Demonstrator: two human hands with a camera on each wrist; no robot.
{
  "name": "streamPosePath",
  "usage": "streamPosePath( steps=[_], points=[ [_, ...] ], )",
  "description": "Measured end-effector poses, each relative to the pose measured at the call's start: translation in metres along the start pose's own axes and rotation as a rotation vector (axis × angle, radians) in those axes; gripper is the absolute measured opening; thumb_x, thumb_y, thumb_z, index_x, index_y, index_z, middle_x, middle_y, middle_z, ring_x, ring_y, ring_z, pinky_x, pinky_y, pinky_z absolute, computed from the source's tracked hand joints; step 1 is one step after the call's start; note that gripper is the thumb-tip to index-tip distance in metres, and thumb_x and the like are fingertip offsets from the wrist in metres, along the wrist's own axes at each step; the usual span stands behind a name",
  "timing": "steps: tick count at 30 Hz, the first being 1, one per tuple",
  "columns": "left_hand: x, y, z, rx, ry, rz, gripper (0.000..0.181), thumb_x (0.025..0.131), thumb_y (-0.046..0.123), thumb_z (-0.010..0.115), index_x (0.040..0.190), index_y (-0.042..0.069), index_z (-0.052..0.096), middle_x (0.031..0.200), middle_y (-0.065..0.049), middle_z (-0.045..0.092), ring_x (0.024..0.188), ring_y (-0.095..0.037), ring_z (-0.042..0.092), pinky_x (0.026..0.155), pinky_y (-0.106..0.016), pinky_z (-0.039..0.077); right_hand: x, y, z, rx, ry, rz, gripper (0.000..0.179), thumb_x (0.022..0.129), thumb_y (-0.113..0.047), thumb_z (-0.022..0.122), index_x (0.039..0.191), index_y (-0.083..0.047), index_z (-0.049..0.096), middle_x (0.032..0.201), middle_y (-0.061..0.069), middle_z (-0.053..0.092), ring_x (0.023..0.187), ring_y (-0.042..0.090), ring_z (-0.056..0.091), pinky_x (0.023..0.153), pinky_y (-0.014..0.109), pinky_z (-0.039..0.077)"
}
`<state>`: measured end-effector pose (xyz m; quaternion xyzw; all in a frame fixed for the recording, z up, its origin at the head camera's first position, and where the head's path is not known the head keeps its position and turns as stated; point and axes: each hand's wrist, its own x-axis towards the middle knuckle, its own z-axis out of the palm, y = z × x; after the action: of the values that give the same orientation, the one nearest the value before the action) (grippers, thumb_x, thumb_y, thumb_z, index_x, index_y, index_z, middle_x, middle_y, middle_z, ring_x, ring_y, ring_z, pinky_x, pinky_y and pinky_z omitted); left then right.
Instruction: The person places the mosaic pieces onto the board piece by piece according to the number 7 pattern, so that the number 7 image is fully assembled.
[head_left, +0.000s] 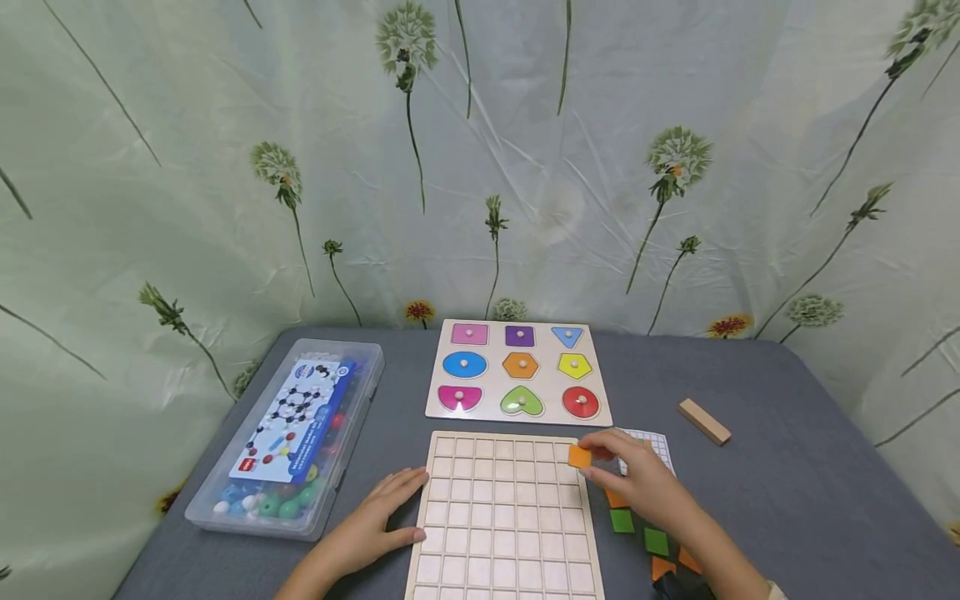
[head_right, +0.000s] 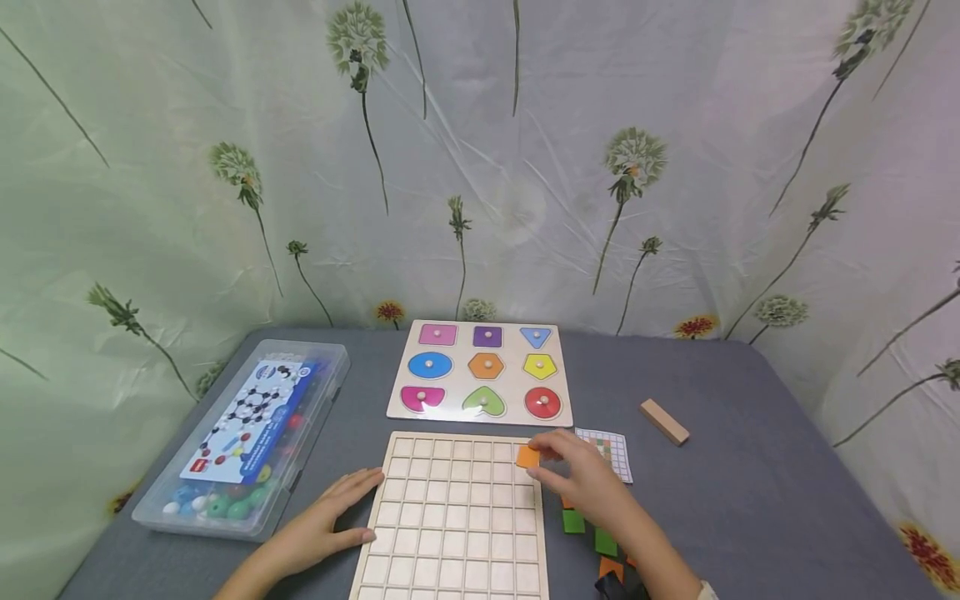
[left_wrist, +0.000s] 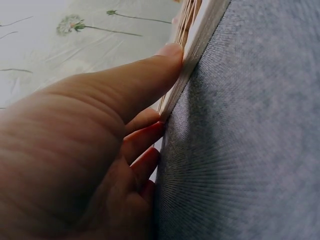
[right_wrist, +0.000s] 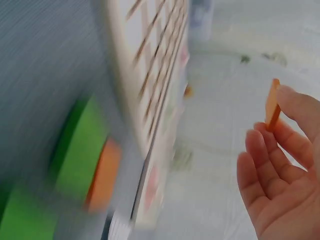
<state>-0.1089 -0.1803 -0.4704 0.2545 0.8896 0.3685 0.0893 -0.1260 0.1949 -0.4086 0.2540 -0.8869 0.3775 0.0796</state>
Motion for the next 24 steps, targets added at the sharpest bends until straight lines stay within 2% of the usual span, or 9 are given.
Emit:
streamPosePath(
  steps=[2,5,12,18,24],
  points=[
    [0.0,0.001,0.0,-0.003,0.0,0.005,0.073,0.081,0.046,0.059,0.139,0.009,0.035,0.141,-0.011,0.032,0.129,-0.039,0.021,0.097,-0.062,0.017,0.009,-0.007,0.01,0.029,0.035,-0.054,0.028,0.077,-0.013,0.071,0.104,-0.012,0.062,0.096,-0.009,0.058,0.082,0.014,0.056,0.07,0.032,0.05],
    [0.0,0.001,-0.001,-0.003,0.003,0.011,0.073,0.081,0.046,0.059,0.139,0.009,0.035,0.141,-0.011,0.033,0.128,-0.039,0.021,0.097,-0.062,0.017,0.022,-0.016,0.026,0.08,0.056,-0.086,0.03,0.076,-0.011,0.072,0.104,-0.013,0.062,0.096,-0.009,0.058,0.082,0.016,0.055,0.071,0.032,0.05],
    [0.0,0.001,0.0,0.011,0.006,0.003,0.073,0.081,0.046,0.059,0.139,0.009,0.036,0.141,-0.012,0.033,0.128,-0.039,0.022,0.096,-0.062,0.017,0.044,-0.024,0.061,0.14,0.006,-0.116,0.027,0.079,-0.012,0.069,0.105,-0.012,0.062,0.096,-0.009,0.057,0.081,0.018,0.053,0.07,0.028,0.048],
    [0.001,0.0,0.0,0.004,0.011,0.012,0.072,0.081,0.046,0.06,0.139,0.01,0.036,0.14,-0.012,0.033,0.128,-0.04,0.022,0.096,-0.062,0.017,0.05,-0.019,0.085,0.141,-0.091,-0.069,0.023,0.081,-0.013,0.068,0.103,-0.008,0.063,0.095,-0.005,0.058,0.083,0.014,0.054,0.073,0.026,0.048],
    [0.0,-0.002,0.001,0.014,0.01,0.005,0.072,0.081,0.045,0.06,0.139,0.01,0.035,0.14,-0.014,0.033,0.127,-0.041,0.022,0.095,-0.063,0.018,0.051,-0.011,0.095,0.109,-0.2,0.023,0.023,0.08,-0.016,0.069,0.101,-0.009,0.064,0.092,-0.006,0.056,0.082,0.011,0.05,0.073,0.024,0.046]
  ],
)
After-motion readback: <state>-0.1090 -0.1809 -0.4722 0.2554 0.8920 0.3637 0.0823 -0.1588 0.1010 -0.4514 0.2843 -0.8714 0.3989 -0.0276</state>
